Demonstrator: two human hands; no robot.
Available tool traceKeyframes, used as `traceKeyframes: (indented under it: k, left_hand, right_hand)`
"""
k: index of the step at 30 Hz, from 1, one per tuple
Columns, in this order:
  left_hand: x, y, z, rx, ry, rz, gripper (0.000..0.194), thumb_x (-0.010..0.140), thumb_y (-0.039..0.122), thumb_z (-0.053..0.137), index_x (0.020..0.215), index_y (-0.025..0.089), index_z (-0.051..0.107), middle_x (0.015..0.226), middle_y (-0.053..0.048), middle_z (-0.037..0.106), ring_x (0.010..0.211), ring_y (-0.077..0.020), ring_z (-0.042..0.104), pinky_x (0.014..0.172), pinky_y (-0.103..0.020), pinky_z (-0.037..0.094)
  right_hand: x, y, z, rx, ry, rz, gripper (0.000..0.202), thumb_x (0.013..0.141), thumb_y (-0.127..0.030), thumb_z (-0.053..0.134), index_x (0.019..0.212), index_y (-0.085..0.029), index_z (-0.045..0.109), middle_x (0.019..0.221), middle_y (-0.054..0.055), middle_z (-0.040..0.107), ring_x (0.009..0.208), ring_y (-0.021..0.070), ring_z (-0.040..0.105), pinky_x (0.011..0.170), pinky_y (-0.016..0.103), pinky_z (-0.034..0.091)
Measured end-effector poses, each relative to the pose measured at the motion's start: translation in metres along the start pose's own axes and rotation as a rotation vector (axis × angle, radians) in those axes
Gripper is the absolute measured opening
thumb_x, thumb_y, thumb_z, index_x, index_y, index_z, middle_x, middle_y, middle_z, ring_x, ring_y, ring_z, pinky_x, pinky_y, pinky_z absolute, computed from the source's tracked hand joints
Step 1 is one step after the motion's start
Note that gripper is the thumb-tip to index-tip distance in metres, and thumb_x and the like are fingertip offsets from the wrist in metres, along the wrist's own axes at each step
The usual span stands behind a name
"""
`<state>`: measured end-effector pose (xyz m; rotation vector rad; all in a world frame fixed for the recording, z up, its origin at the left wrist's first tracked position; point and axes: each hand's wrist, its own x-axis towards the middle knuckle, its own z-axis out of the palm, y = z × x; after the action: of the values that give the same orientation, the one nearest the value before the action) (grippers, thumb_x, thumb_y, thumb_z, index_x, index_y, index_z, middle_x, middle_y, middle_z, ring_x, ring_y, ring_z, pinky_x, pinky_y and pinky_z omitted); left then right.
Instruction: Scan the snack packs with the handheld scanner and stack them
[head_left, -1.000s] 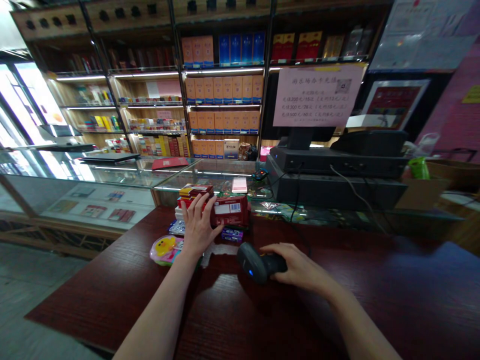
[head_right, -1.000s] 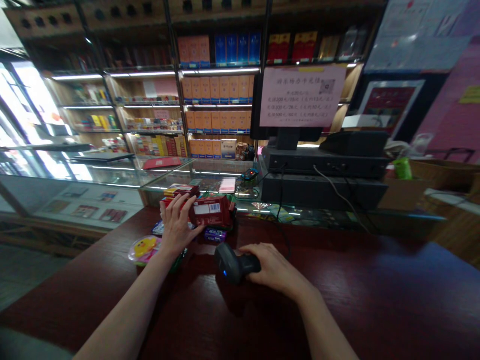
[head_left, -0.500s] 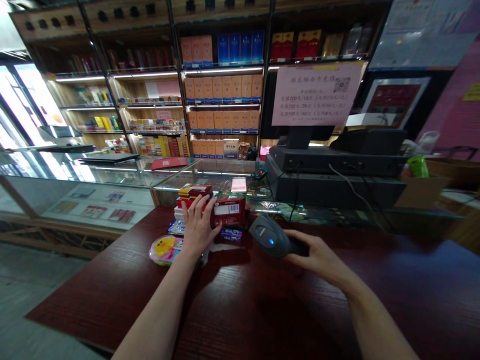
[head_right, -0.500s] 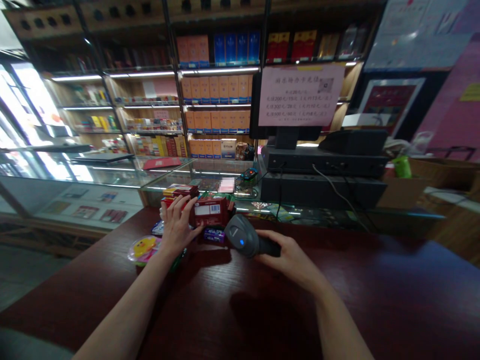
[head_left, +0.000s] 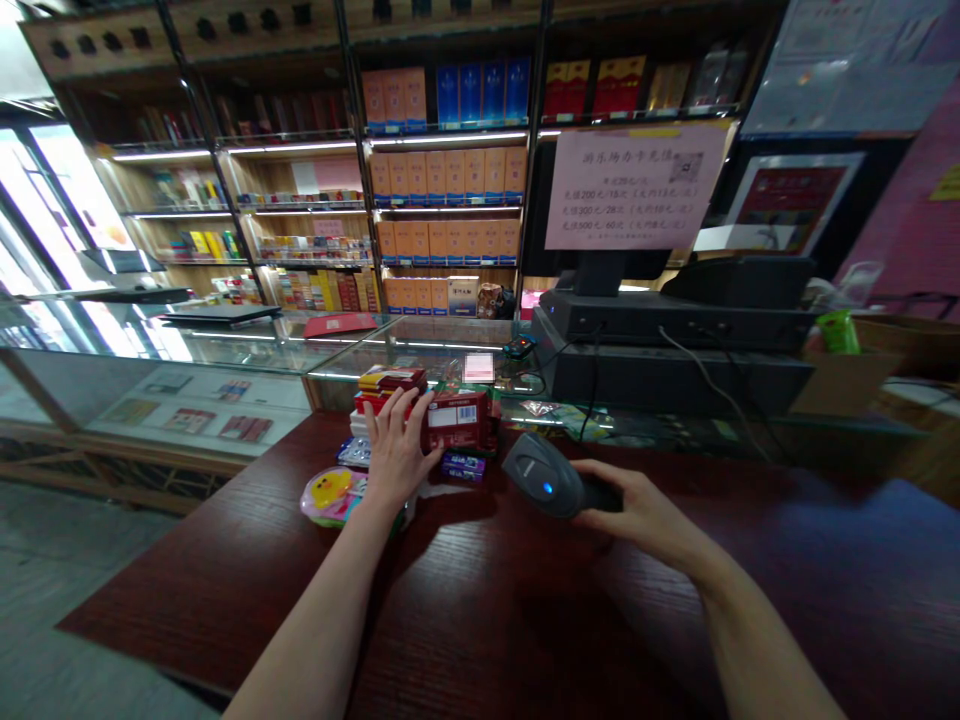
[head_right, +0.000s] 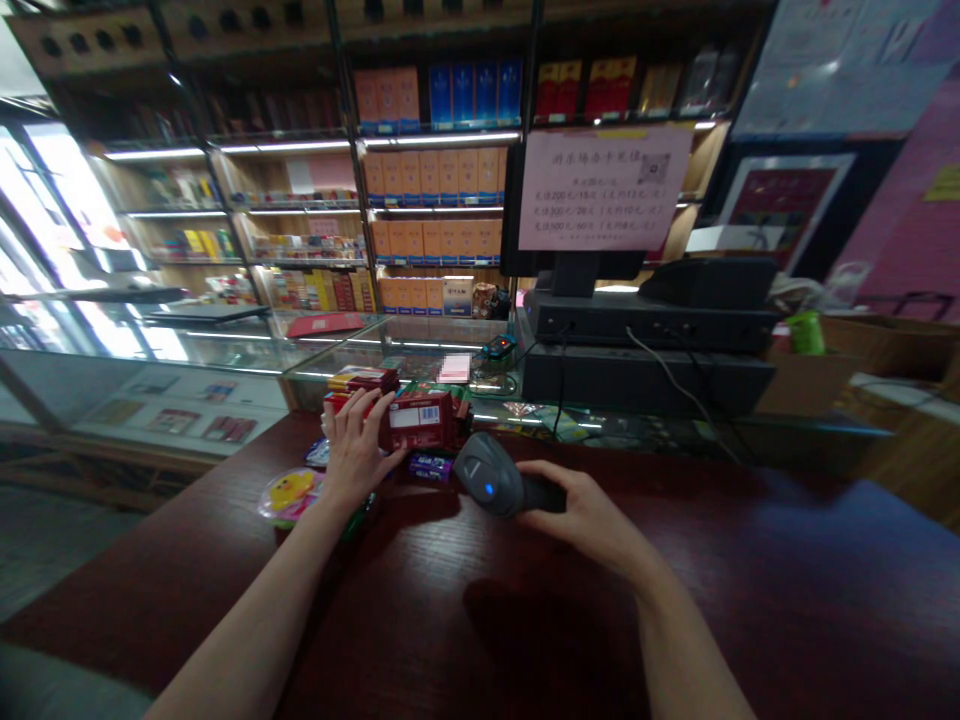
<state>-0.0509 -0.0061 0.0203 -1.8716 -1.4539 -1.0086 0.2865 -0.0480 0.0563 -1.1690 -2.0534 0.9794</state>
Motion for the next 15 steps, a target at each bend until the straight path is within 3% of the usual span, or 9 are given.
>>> traceKeyframes:
  k: [10,15]
  left_hand:
    - [-0.0001,0.0,0.0006,0.001,0.01,0.01,0.078,0.077,0.033,0.077,0.146,0.02,0.043,0.146,-0.015,0.05,0.142,-0.0344,0.037,0.123,-0.061,0.006]
    - [0.0003,0.0008,-0.0006,-0.008,0.008,0.004,0.077,0.078,0.033,0.076,0.146,0.021,0.042,0.147,-0.015,0.049,0.143,-0.0336,0.037,0.124,-0.06,0.006]
  right_hand:
    - [-0.0007,-0.0036,0.0011,0.045,0.006,0.002,0.048,0.075,-0.037,0.076,0.119,-0.02,0.068,0.107,0.004,0.074,0.099,0.0257,0.066,0.087,0.033,0.047]
    - [0.0013,-0.0026,0.0049,0.052,-0.079,0.029,0.051,0.071,-0.031,0.076,0.121,-0.021,0.067,0.114,0.005,0.072,0.105,0.0265,0.064,0.09,0.034,0.046]
